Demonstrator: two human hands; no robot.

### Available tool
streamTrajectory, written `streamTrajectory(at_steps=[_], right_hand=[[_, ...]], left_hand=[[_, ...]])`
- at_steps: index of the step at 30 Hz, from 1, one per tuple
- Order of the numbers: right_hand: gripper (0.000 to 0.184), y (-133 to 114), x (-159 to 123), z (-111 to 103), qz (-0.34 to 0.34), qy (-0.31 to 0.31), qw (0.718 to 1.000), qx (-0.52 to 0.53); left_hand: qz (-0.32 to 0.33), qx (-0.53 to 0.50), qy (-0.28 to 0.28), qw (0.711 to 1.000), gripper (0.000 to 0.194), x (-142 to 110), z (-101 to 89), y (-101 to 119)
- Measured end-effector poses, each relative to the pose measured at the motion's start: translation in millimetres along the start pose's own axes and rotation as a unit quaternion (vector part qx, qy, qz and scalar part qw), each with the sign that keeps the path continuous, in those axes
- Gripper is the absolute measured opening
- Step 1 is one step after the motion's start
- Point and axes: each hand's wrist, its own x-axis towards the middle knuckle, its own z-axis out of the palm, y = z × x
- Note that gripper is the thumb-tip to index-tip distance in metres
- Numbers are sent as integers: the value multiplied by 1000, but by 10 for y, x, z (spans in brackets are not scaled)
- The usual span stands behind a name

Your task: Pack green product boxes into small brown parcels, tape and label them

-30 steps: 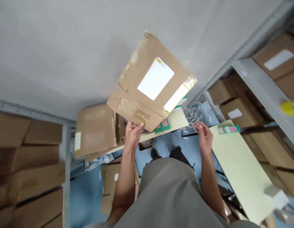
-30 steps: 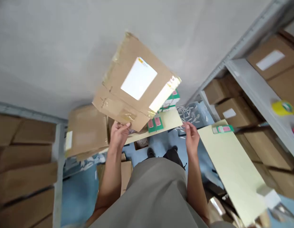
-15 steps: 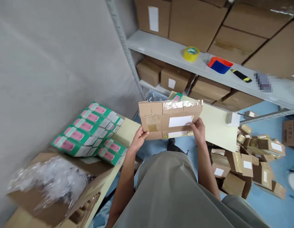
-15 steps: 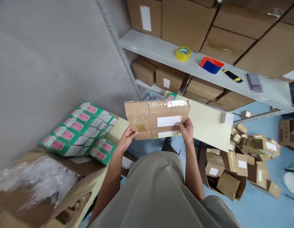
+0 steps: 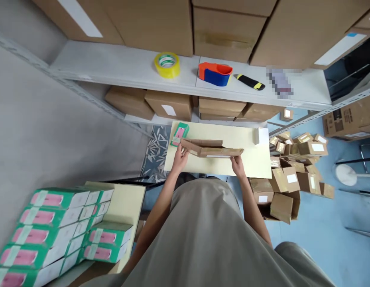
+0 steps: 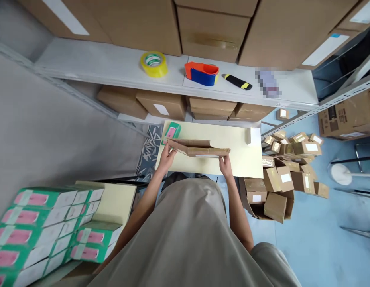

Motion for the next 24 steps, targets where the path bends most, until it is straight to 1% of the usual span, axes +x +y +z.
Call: streamTrajectory(at_steps=[2, 4, 6, 7, 8, 10, 12, 13, 14, 16, 18, 20, 22, 24], right_hand=[[48, 3, 25, 14, 24, -26, 999, 25], [54, -3, 32, 55, 34, -49, 997, 44], [58, -8, 35, 89, 36, -56, 996, 52], [59, -10, 39, 93, 40, -56, 996, 54], [59, -12, 48, 86, 48, -55, 996, 55], [62, -22, 83, 37, 65, -49, 995, 53], [71, -47, 148, -37, 76, -35, 996, 44], [76, -64, 192, -73, 79, -27, 996, 38], [80, -84, 240, -103, 80, -22, 996, 33], [83, -125, 340, -140, 84, -31, 996, 31], [84, -158, 425, -153, 83, -60, 994, 30], [84, -175, 474, -158, 75, -95, 992, 19], [85, -178, 480, -165, 63, -119, 991, 0], [82, -166, 449, -167, 49, -130, 990, -20]], left_hand=[[-22, 0, -38, 999, 59, 95, 109, -23], [-52, 10, -80, 995, 57, 156, 186, -47], [-68, 30, -111, 991, 54, 178, 249, -63], [-69, 40, -117, 990, 52, 172, 276, -65], [-70, 49, -114, 990, 51, 155, 297, -64], [-77, 65, -89, 991, 53, 87, 318, -52], [-97, 85, -64, 989, 62, -18, 298, -32], [-111, 99, -61, 987, 68, -80, 273, -22], [-123, 115, -66, 984, 75, -143, 241, -12], [-134, 148, -95, 975, 83, -260, 170, 4], [-124, 173, -125, 969, 81, -340, 117, 17], [-104, 183, -140, 967, 73, -368, 99, 35], [-90, 184, -138, 969, 71, -348, 111, 67], [-76, 184, -123, 972, 71, -296, 134, 114]])
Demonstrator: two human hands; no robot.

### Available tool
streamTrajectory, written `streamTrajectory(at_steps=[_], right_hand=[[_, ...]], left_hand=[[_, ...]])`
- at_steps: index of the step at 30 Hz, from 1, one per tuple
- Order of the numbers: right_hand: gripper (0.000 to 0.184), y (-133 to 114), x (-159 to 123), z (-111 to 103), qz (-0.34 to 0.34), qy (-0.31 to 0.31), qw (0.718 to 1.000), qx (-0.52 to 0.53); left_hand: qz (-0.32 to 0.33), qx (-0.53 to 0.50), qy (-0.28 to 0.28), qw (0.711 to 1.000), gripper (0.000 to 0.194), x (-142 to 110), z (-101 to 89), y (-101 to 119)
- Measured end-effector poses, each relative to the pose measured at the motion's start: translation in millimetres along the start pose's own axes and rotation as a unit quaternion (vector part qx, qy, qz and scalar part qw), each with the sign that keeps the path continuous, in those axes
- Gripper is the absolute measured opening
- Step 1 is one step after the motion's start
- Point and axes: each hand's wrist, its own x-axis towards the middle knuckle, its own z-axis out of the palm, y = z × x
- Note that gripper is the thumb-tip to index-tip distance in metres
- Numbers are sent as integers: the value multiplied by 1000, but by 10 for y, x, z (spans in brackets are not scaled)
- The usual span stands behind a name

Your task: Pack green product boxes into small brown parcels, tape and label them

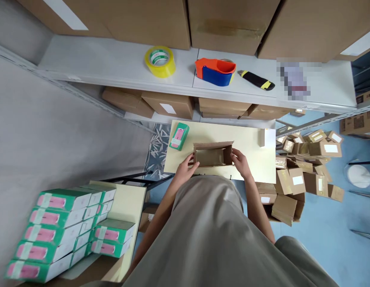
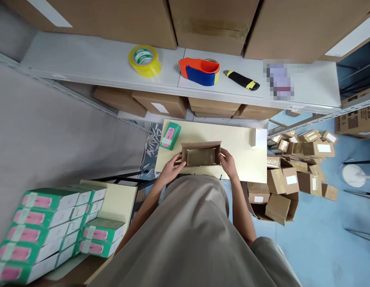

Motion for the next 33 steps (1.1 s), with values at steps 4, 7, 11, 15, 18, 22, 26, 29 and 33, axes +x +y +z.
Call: streamTrajectory(at_steps=[4, 7, 11, 15, 18, 22, 26, 29, 33], right_hand=[[77, 65, -71, 95, -5, 6, 1000, -14], [74, 109, -79, 216, 1, 59, 998, -15], [71, 106, -78, 303, 14, 91, 996, -19], [75, 86, -113, 267, -33, 33, 999, 9], [84, 113, -124, 241, -66, -27, 997, 20], [85, 168, -94, 224, -76, -4, 997, 3], [93, 176, -67, 181, -88, 22, 994, -56], [92, 145, -68, 158, -112, 14, 988, -102], [88, 96, -83, 147, -137, 4, 978, -154]], left_hand=[[22, 26, 34, 999, 67, 101, -46, 94], [48, 99, 27, 994, 57, 140, -77, 79], [82, 196, 21, 977, 52, 141, -96, -13], [94, 223, 53, 969, 52, 185, -101, -57], [56, 237, 96, 965, 45, 283, -94, -71], [54, 245, 137, 958, 81, 413, -63, -112], [168, 252, 110, 947, 92, 457, -21, -128], [193, 253, 95, 943, 88, 455, -15, -120], [189, 261, 81, 943, 92, 468, -53, -126]])
